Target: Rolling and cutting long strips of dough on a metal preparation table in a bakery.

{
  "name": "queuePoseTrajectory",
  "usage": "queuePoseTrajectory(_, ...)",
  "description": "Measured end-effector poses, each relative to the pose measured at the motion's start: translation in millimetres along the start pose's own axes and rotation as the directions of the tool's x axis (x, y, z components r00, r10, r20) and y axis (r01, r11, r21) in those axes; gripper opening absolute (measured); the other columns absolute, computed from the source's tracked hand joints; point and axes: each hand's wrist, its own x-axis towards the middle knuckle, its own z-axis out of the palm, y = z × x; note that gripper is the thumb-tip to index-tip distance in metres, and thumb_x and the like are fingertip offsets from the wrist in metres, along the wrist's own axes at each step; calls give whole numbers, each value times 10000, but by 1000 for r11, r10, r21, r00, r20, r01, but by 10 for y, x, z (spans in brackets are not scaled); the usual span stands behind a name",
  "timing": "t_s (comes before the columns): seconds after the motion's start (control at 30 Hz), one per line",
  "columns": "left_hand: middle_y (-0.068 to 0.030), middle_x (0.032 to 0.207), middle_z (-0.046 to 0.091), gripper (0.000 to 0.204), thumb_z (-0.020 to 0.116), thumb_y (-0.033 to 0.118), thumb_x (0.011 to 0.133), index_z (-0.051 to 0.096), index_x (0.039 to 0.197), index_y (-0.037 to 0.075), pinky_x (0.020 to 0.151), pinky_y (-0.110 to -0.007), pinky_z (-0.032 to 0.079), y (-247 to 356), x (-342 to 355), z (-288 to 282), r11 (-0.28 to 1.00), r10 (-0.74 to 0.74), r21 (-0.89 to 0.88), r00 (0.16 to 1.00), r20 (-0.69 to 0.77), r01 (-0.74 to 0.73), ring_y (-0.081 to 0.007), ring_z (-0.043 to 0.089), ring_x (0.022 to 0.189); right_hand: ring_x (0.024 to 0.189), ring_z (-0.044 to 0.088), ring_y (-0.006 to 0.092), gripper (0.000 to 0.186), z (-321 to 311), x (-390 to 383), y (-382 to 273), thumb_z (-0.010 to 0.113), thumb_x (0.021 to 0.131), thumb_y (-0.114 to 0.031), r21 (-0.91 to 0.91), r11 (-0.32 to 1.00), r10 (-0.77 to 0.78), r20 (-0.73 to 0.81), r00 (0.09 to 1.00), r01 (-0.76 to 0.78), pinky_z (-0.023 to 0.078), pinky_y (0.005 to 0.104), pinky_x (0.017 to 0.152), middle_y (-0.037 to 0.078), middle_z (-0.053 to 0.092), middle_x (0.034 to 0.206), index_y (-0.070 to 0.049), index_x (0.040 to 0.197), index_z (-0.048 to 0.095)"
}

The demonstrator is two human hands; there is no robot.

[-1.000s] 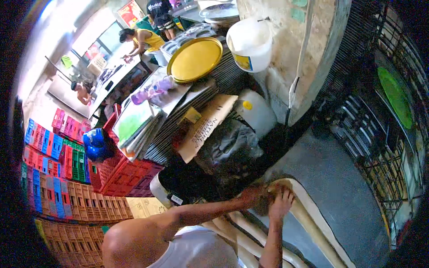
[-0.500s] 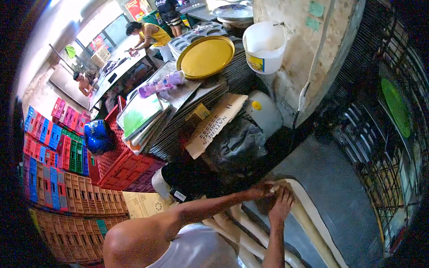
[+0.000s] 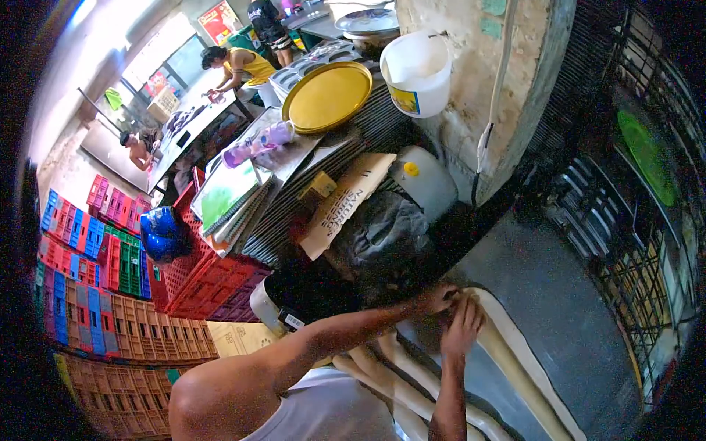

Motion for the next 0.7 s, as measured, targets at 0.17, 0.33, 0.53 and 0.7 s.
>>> queuePoseTrajectory(0.17, -203, 1111, 652, 323, 634, 194, 986, 675, 1259, 26, 903, -394, 526, 478, 72, -194, 950, -115, -279, 988, 107, 141, -315, 659, 1023, 1406, 473, 378, 540, 347, 8, 344, 590, 994, -131, -111, 991, 83, 135, 987, -68, 342, 574, 1153, 140, 535, 1536, -111, 1530, 535)
queuePoseTrajectory(0.33, -197, 1178, 662, 345, 614, 182, 1010, 633, 1317, 26, 948, -408, 522, 713, -262, -349, 991, 82, -99, 994, -78, -89, -304, 658, 1068, 1318, 532, 381, 484, 32, 117, 325, 661, 962, -234, -1, 999, 35, 182, 983, -35, 368, 558, 1127, 141, 633, 1381, -71, 1417, 632)
queuePoseTrajectory(0.53, -187, 1255, 676, 294, 613, 117, 972, 678, 1248, 38, 1035, -489, 492, 382, 53, -233, 989, 136, -79, 971, 195, -123, -386, 627, 1180, 1380, 505, 397, 603, -156, 48, 130, 658, 963, -172, -123, 988, 115, 234, 965, -88, 369, 565, 1134, 178, 527, 1536, -72, 1540, 513)
queuePoseTrajectory(0.7, -222, 1392, 640, 521, 640, 69, 935, 555, 1447, 15, 1152, -438, 450, 832, 130, -347, 960, 270, 35, 953, 138, -278, -379, 599, 1310, 1369, 527, 411, 409, -2, 146, 379, 604, 950, -98, -4, 986, 161, 247, 956, -165, 382, 616, 1129, 173, 609, 1435, -47, 1353, 651)
